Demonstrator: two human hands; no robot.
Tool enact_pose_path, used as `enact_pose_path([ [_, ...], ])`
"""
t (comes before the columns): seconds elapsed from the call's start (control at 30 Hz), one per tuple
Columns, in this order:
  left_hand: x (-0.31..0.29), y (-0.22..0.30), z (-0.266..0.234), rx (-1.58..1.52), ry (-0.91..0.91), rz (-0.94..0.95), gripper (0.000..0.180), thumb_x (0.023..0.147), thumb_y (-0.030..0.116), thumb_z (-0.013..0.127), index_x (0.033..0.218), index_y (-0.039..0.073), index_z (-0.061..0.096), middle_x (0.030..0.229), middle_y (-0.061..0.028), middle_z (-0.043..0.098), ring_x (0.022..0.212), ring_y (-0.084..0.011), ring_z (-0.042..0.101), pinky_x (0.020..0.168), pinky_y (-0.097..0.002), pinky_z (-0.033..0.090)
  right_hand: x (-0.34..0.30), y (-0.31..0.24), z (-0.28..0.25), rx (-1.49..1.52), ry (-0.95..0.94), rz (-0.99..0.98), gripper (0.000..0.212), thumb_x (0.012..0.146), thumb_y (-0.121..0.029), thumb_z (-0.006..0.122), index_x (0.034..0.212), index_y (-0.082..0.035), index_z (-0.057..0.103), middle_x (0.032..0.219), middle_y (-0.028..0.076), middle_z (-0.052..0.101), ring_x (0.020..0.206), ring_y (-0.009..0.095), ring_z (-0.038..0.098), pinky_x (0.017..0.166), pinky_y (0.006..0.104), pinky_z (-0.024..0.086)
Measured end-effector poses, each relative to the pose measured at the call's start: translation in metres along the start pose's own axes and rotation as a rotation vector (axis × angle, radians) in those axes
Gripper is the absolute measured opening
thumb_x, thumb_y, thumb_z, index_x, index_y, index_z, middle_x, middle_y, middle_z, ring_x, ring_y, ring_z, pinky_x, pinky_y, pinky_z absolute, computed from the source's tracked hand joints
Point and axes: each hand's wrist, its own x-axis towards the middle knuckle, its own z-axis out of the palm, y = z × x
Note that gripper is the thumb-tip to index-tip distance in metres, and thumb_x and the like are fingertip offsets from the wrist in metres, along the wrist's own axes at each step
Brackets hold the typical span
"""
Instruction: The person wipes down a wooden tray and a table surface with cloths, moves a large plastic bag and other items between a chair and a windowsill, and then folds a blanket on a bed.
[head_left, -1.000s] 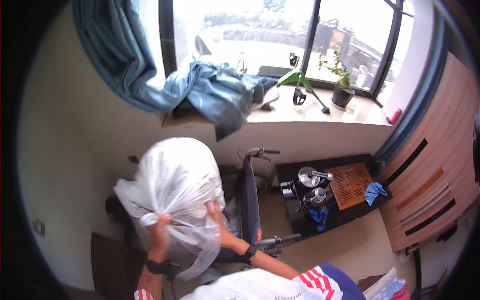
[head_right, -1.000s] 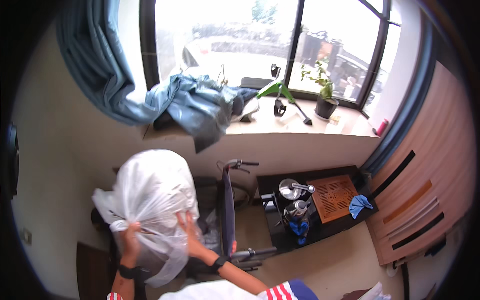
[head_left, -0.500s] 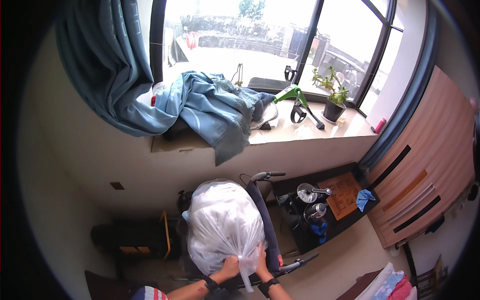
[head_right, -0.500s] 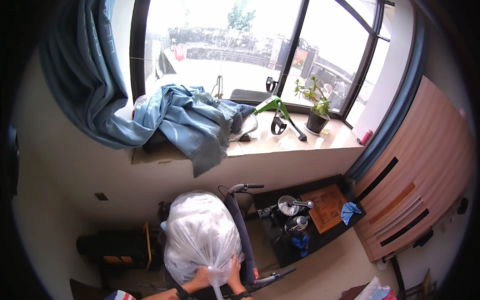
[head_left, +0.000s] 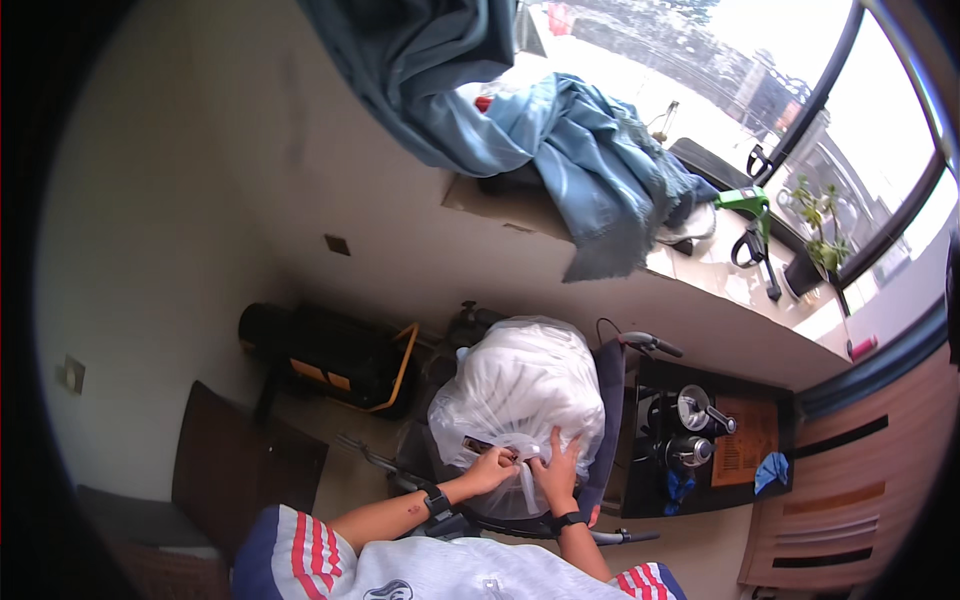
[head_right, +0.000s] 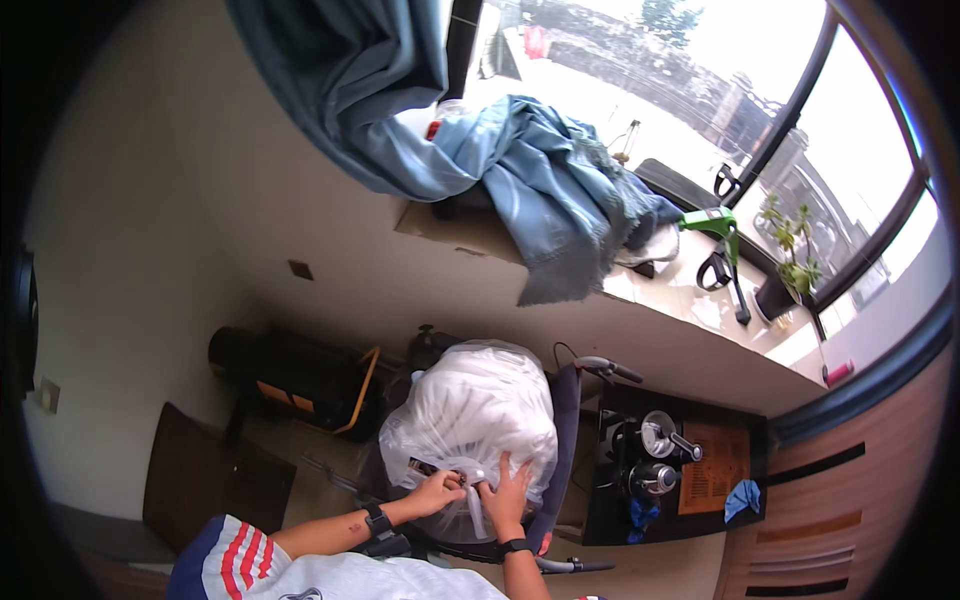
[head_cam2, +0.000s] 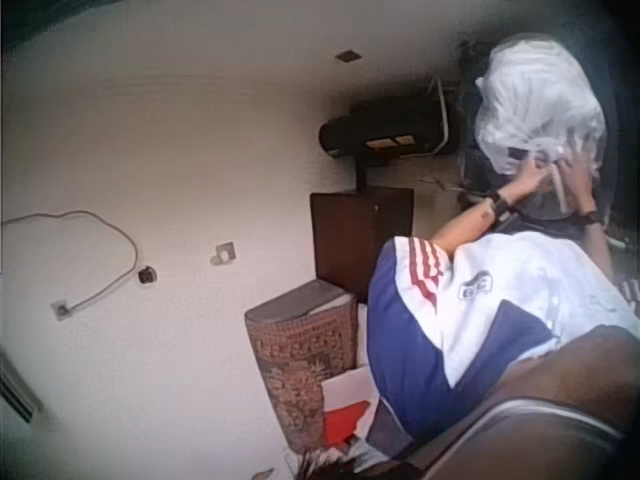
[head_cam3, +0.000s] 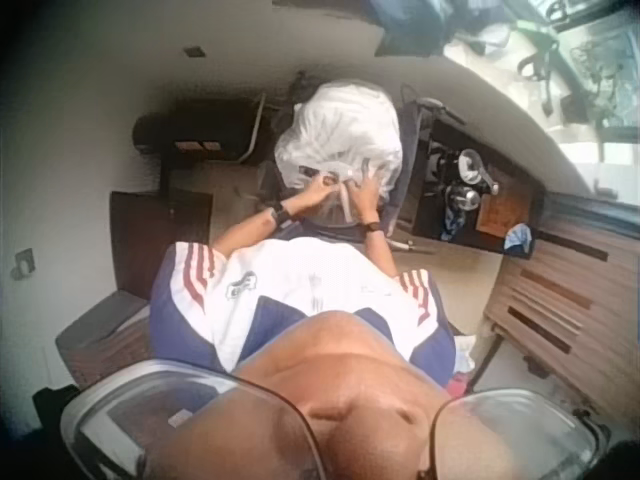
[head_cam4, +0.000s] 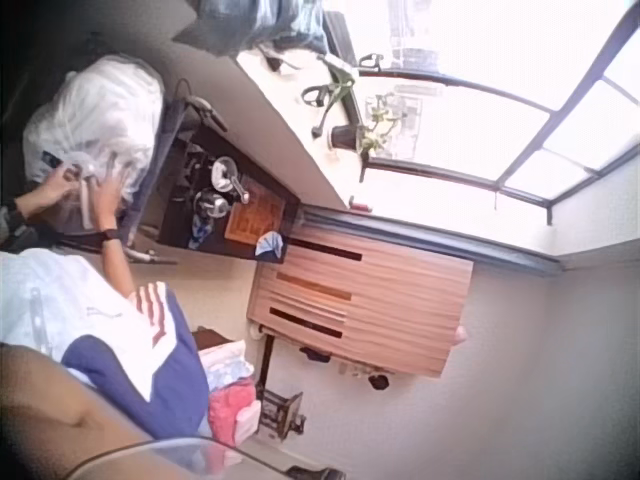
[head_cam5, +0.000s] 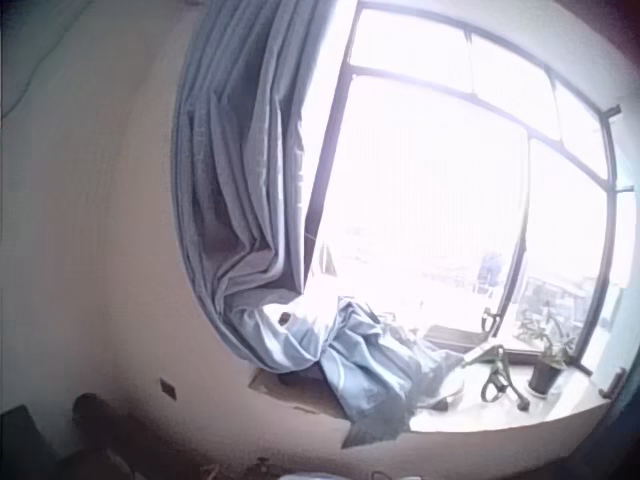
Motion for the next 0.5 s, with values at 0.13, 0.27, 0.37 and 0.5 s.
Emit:
enact_pose_path([
  [0.13, 0.023, 0.024, -0.076, -0.036, 0.387, 0.062, 0.065, 0.078, 0.036, 0.083, 0.120, -0.004, 0.054, 0.095, -0.0085, 0.068, 0.081, -0.0146, 0.066, 0.076, -0.0261, 0.052, 0.001, -0.008, -0.004, 0.040, -0.070, 0.057, 0.084, 0.076, -0.037, 0.070, 0.152, -0.026, 0.035, 0.153, 0.037, 0.018, 0.138, 0.059, 0.022, 0.111, 0.0506, 0.033],
  [0.27, 0.085, 0.176, -0.208, -0.718, -0.121, -0.402, 0.060, 0.088, 0.056, 0.063, 0.082, -0.004, 0.071, 0.074, -0.0172, 0.070, 0.066, -0.0216, 0.070, 0.059, -0.0314, 0.057, 0.013, -0.015, -0.003, -0.059, -0.167, 0.176, 0.084, 0.076, -0.042, 0.068, 0.151, -0.024, 0.036, 0.155, 0.035, 0.017, 0.140, 0.054, 0.023, 0.109, 0.0503, 0.036],
  [0.37, 0.129, 0.256, -0.285, 0.161, 0.015, 0.208, 0.077, 0.075, 0.067, 0.071, 0.092, -0.008, 0.068, 0.079, -0.0208, 0.070, 0.069, -0.0288, 0.070, 0.061, -0.0384, 0.057, 0.031, 0.006, 0.015, -0.075, -0.154, 0.209, 0.085, 0.075, -0.043, 0.069, 0.151, -0.024, 0.036, 0.157, 0.032, 0.015, 0.141, 0.051, 0.026, 0.108, 0.0504, 0.037],
  [0.5, 0.191, 0.313, -0.354, 0.140, 0.761, 0.438, 0.119, 0.056, 0.058, 0.087, 0.138, -0.009, 0.031, 0.138, -0.0286, 0.044, 0.124, -0.0346, 0.050, 0.104, -0.0405, 0.043, 0.026, 0.008, 0.035, -0.079, -0.101, 0.198, 0.083, 0.078, -0.035, 0.066, 0.153, -0.022, 0.033, 0.154, 0.038, 0.013, 0.139, 0.052, 0.027, 0.112, 0.0459, 0.033],
])
